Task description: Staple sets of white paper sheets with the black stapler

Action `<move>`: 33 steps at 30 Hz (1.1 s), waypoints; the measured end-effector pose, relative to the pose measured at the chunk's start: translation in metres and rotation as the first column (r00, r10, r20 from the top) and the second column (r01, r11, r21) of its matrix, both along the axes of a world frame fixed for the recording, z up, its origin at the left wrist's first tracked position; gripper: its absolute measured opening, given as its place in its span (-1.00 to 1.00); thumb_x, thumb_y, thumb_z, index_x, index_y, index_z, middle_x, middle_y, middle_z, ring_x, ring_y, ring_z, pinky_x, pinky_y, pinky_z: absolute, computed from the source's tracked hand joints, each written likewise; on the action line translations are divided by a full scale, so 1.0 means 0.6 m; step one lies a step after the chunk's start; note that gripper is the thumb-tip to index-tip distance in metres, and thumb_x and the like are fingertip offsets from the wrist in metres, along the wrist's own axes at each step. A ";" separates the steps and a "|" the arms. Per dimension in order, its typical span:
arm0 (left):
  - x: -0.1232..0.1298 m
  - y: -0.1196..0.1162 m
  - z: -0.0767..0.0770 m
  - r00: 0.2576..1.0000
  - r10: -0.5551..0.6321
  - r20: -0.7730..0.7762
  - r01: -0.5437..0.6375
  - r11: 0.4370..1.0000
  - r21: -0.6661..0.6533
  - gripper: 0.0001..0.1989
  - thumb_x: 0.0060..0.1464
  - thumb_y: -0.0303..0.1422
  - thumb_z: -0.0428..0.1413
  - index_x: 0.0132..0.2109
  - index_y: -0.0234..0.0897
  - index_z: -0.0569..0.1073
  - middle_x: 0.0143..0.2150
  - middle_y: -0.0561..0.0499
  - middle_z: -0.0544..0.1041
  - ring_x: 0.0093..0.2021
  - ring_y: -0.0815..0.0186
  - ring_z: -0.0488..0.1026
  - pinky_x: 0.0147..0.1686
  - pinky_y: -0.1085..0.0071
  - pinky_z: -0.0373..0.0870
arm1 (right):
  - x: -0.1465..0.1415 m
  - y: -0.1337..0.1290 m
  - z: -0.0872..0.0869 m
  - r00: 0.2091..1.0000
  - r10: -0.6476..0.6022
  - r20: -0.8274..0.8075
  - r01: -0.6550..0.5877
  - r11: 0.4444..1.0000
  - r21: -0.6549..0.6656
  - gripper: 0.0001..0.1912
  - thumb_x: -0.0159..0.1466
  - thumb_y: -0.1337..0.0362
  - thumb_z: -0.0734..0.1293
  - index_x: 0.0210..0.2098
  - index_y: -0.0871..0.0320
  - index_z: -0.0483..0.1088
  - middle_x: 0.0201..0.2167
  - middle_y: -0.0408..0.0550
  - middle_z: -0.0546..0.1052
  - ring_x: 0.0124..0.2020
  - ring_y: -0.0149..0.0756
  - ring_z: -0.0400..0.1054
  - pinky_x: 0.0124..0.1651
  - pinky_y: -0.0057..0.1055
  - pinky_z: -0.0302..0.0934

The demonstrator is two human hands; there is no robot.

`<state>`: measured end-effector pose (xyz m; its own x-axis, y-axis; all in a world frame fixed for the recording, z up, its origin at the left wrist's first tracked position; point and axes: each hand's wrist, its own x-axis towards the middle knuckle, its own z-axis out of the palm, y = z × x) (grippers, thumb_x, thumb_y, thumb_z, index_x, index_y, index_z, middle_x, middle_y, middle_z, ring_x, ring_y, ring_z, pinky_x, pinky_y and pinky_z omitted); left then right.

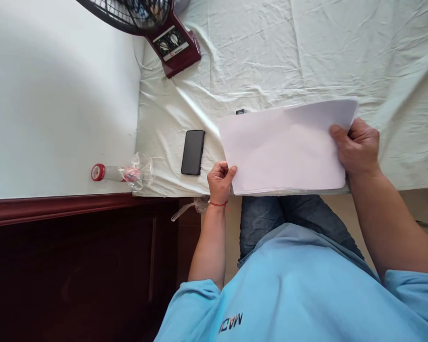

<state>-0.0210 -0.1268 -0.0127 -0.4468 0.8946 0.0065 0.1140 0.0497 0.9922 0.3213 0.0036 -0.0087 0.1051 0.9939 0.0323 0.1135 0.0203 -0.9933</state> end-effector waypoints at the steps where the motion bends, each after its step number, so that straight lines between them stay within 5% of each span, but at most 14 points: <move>1: 0.000 0.000 -0.001 1.000 0.000 0.009 0.000 1.000 0.001 -0.46 -0.02 0.13 0.46 -0.32 -0.24 0.50 -0.44 0.13 0.41 -0.42 0.43 0.28 -0.38 0.45 0.25 | 0.000 0.002 -0.001 1.000 -0.007 -0.023 0.008 1.000 0.021 -0.48 0.13 -0.14 0.60 -0.34 0.18 0.44 -0.42 -0.17 0.39 -0.37 -0.47 0.14 -0.32 -0.43 0.09; 4: -0.001 0.000 -0.001 0.999 0.021 -0.040 -0.022 1.000 -0.021 -0.47 0.01 0.15 0.43 -0.33 -0.25 0.53 -0.45 0.12 0.43 -0.44 0.44 0.27 -0.40 0.44 0.22 | 0.000 0.006 -0.003 0.998 -0.002 -0.069 0.007 0.998 0.067 -0.50 0.15 -0.12 0.60 -0.32 0.18 0.48 -0.41 -0.18 0.41 -0.38 -0.48 0.17 -0.26 -0.42 0.15; 9: -0.001 0.002 0.002 0.993 0.056 -0.107 -0.056 0.998 0.000 -0.36 0.16 0.17 0.32 -0.52 -0.24 0.32 -0.57 0.17 0.15 -0.50 0.45 0.06 -0.46 0.41 0.04 | -0.003 0.010 -0.001 0.997 -0.018 -0.075 0.023 0.997 0.068 -0.50 0.13 -0.13 0.60 -0.33 0.18 0.50 -0.41 -0.16 0.41 -0.37 -0.46 0.18 -0.18 -0.38 0.21; 14: -0.004 -0.001 0.000 0.998 -0.054 -0.014 0.054 0.998 -0.021 -0.47 -0.01 0.15 0.44 -0.31 -0.22 0.55 -0.43 0.11 0.45 -0.41 0.40 0.29 -0.37 0.43 0.25 | -0.006 0.018 0.000 0.993 -0.077 -0.088 0.084 0.993 0.083 -0.43 0.07 -0.19 0.60 -0.42 0.14 0.38 -0.48 -0.19 0.29 -0.38 -0.45 0.12 -0.25 -0.38 0.16; 21: -0.001 0.000 0.004 0.986 0.006 -0.166 -0.009 1.000 -0.022 -0.34 0.22 0.17 0.26 -0.52 -0.22 0.25 -0.57 0.16 0.10 -0.49 0.42 0.02 -0.46 0.38 -0.01 | -0.008 0.017 0.004 0.989 -0.079 -0.125 0.090 0.992 0.084 -0.40 0.04 -0.22 0.63 -0.33 0.19 0.52 -0.44 -0.15 0.42 -0.38 -0.46 0.18 -0.28 -0.39 0.12; 28: -0.008 -0.002 0.001 0.991 -0.128 -0.024 0.127 0.991 -0.049 -0.51 0.02 0.10 0.45 -0.32 -0.23 0.53 -0.43 0.12 0.43 -0.41 0.41 0.27 -0.37 0.43 0.21 | -0.006 0.022 -0.002 0.985 -0.108 -0.137 0.122 0.988 0.097 -0.39 0.04 -0.26 0.62 -0.35 0.15 0.50 -0.45 -0.15 0.41 -0.38 -0.44 0.16 -0.29 -0.38 0.14; 33: -0.005 0.001 0.001 0.992 -0.057 -0.111 0.050 0.997 -0.066 -0.41 0.11 0.12 0.38 -0.47 -0.24 0.35 -0.54 0.17 0.20 -0.48 0.45 0.07 -0.45 0.42 0.02 | -0.007 0.023 -0.005 0.983 -0.102 -0.156 0.120 0.986 0.117 -0.44 0.10 -0.22 0.60 -0.30 0.17 0.53 -0.37 -0.09 0.49 -0.33 -0.40 0.26 -0.21 -0.36 0.25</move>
